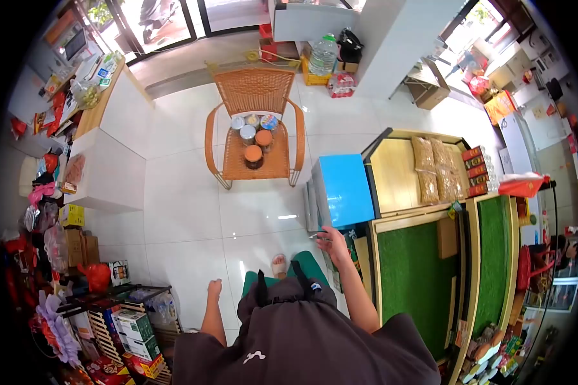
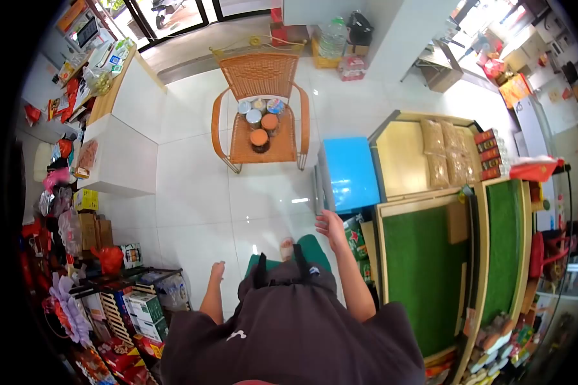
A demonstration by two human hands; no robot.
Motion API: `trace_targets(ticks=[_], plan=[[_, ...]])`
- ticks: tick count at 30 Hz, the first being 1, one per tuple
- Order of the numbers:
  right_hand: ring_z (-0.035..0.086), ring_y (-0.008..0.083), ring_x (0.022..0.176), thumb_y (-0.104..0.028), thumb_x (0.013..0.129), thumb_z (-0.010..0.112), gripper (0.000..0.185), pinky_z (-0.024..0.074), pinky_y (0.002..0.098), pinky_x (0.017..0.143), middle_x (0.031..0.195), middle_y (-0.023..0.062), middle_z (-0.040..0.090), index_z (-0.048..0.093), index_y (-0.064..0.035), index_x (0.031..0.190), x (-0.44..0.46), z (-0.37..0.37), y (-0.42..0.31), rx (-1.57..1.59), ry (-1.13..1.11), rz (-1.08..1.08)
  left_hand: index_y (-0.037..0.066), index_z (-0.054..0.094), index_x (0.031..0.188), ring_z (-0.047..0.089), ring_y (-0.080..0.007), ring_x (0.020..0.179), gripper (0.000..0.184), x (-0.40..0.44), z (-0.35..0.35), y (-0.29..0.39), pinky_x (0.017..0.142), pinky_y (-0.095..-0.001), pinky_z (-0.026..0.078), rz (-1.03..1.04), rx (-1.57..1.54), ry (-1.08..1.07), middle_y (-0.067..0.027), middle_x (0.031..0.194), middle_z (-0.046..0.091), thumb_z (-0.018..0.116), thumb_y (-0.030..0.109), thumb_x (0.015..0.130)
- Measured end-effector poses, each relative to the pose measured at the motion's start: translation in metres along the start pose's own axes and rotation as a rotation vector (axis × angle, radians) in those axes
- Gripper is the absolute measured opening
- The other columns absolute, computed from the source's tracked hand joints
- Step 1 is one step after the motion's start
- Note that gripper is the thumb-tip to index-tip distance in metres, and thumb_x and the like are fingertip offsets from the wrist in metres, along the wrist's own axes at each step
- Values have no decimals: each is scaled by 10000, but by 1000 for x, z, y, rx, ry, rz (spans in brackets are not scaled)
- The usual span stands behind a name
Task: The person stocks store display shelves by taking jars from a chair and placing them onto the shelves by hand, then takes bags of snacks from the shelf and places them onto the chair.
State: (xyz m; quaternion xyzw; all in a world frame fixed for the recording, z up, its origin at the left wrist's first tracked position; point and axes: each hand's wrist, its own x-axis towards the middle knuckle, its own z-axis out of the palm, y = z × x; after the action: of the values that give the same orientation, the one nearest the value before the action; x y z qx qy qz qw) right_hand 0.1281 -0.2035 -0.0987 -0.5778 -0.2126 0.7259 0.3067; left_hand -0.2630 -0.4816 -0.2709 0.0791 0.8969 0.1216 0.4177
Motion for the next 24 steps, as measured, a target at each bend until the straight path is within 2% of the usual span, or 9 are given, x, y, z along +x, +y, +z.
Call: trace_targets(ticks=[2, 5, 8, 10, 15, 16, 20, 22, 24], plan=[[618, 222, 823, -315, 898, 511, 386, 506, 329, 706, 1028, 116, 600, 505, -53, 1181, 17, 8, 3, 1, 7, 33, -34, 564, 1102, 559, -363, 1040, 518, -16, 8, 14, 768, -506, 488, -149, -14, -117, -240, 1111, 588, 570, 383, 794], [614, 220, 806, -325, 889, 525, 386, 503, 325, 693, 1011, 113, 604, 507, -50, 1159, 52, 12, -1, -100, 45, 37, 79, 494, 1235, 501, -292, 1047, 517, -14, 18, 87, 781, -498, 460, -5, -63, -356, -127, 1163, 538, 520, 401, 830], [597, 190, 737, -341, 852, 533, 389, 498, 310, 635, 993, 103, 611, 545, -35, 1094, 109, 18, -15, -268, 197, 65, 101, 559, 1116, 508, -172, 785, 433, 13, 4, 208, 655, -374, 477, 246, -70, -399, -37, 952, 567, 517, 417, 823], [611, 195, 712, -322, 855, 527, 382, 505, 314, 600, 947, 108, 620, 535, -32, 1104, 135, 12, -10, -205, 266, 77, 74, 605, 1066, 556, -184, 708, 416, 47, 10, 269, 572, -305, 472, 367, -30, -384, -78, 818, 598, 537, 409, 829], [595, 186, 632, -307, 839, 566, 340, 498, 308, 532, 835, 96, 611, 549, -31, 1037, 216, 68, -1, -111, 354, 157, 16, 603, 1062, 571, -297, 1053, 381, 130, -36, 392, 934, -362, 413, 683, 304, -287, -184, 1041, 637, 517, 329, 863], [595, 186, 632, -307, 839, 566, 340, 498, 308, 532, 834, 96, 611, 549, -31, 1037, 240, 88, -6, -42, 374, 137, 17, 611, 1038, 585, -254, 960, 379, 152, -37, 417, 867, -352, 450, 760, 352, -295, -138, 978, 644, 516, 341, 866], [597, 175, 613, -371, 814, 610, 424, 496, 302, 524, 820, 87, 624, 574, -29, 1063, 372, 111, 54, -381, 222, 140, 67, 519, 1183, 519, -169, 773, 460, 205, -48, 495, 671, -368, 464, 437, 162, -441, -51, 874, 587, 542, 364, 833], [602, 230, 676, -394, 792, 606, 391, 492, 338, 535, 704, 126, 604, 644, -4, 786, 401, 149, 87, -398, 158, -242, 97, 511, 1093, 532, -181, 777, 358, 220, -47, 502, 633, -360, 455, 264, 172, -433, -53, 917, 550, 519, 330, 822], [621, 243, 668, -535, 706, 661, 628, 522, 332, 537, 854, 143, 635, 622, 9, 1020, 391, 179, 10, -618, -63, 269, 72, 509, 1025, 512, -170, 612, 320, 257, -39, 506, 537, -348, 448, 212, 121, -445, -57, 916, 539, 518, 318, 821]])
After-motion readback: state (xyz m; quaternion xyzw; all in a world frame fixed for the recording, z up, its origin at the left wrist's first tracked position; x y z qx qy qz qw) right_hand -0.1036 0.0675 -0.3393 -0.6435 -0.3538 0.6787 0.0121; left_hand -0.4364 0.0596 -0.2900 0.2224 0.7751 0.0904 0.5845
